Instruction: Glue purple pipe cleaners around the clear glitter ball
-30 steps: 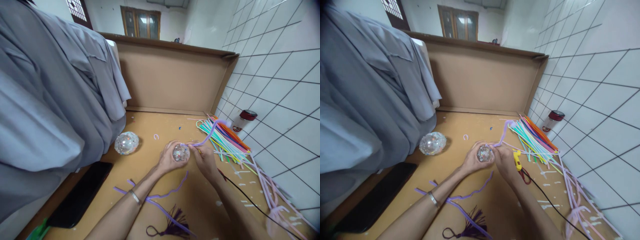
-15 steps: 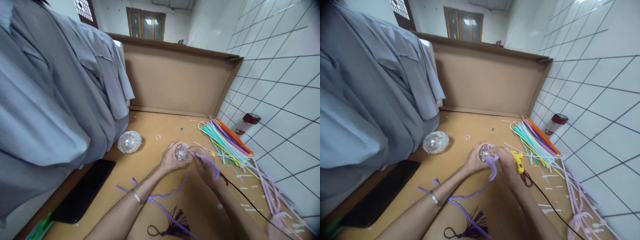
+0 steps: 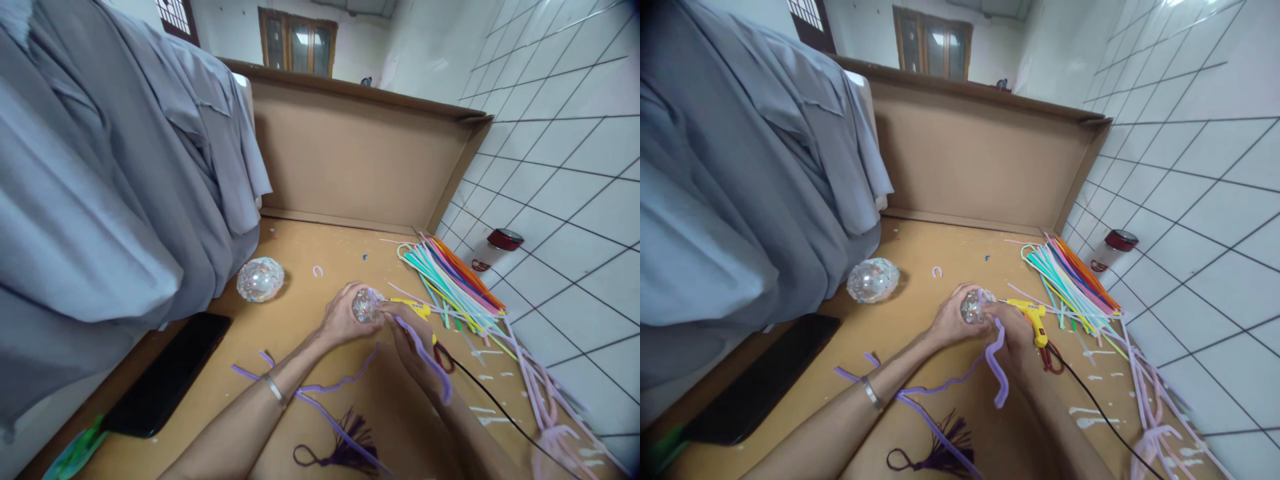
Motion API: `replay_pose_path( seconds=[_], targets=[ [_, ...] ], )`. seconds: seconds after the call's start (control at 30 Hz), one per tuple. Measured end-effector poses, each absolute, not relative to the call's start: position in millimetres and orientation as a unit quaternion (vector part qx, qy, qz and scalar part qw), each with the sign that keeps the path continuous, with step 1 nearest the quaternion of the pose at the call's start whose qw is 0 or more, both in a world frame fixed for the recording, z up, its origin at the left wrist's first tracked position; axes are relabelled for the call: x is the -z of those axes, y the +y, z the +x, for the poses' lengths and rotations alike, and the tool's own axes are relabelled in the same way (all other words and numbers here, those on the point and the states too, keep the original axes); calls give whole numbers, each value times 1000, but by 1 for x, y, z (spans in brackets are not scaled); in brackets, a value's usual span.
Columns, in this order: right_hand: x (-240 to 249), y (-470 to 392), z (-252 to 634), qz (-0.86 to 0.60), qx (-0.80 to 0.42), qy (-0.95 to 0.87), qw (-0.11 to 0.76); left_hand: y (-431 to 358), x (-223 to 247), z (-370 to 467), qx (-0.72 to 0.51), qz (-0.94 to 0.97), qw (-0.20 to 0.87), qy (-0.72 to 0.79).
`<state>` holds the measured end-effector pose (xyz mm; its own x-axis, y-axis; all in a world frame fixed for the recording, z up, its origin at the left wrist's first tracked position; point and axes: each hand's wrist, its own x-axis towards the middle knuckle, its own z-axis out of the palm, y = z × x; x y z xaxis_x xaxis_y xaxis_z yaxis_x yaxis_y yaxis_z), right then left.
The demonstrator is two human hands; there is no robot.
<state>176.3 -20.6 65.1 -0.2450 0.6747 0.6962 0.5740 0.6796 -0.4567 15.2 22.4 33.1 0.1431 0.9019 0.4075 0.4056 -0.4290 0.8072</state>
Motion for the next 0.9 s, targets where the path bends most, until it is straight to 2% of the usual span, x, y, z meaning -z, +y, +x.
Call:
replay_pose_path(
  seconds=[0.47,0.67,0.8,0.9],
  targets=[
    [-62,-14,173,-407,-189,-720,529,23,-30,17,-489,694,275,451],
    [-49,-1,187,-444,-232,-718,483,28,-29,15,-506,626,405,434],
    [-41,5,191,-422,-398,-686,440,30,-30,12,-510,583,470,425],
    [-39,4,187,-385,-513,-628,441,31,-28,11,-513,568,496,409]
  ],
)
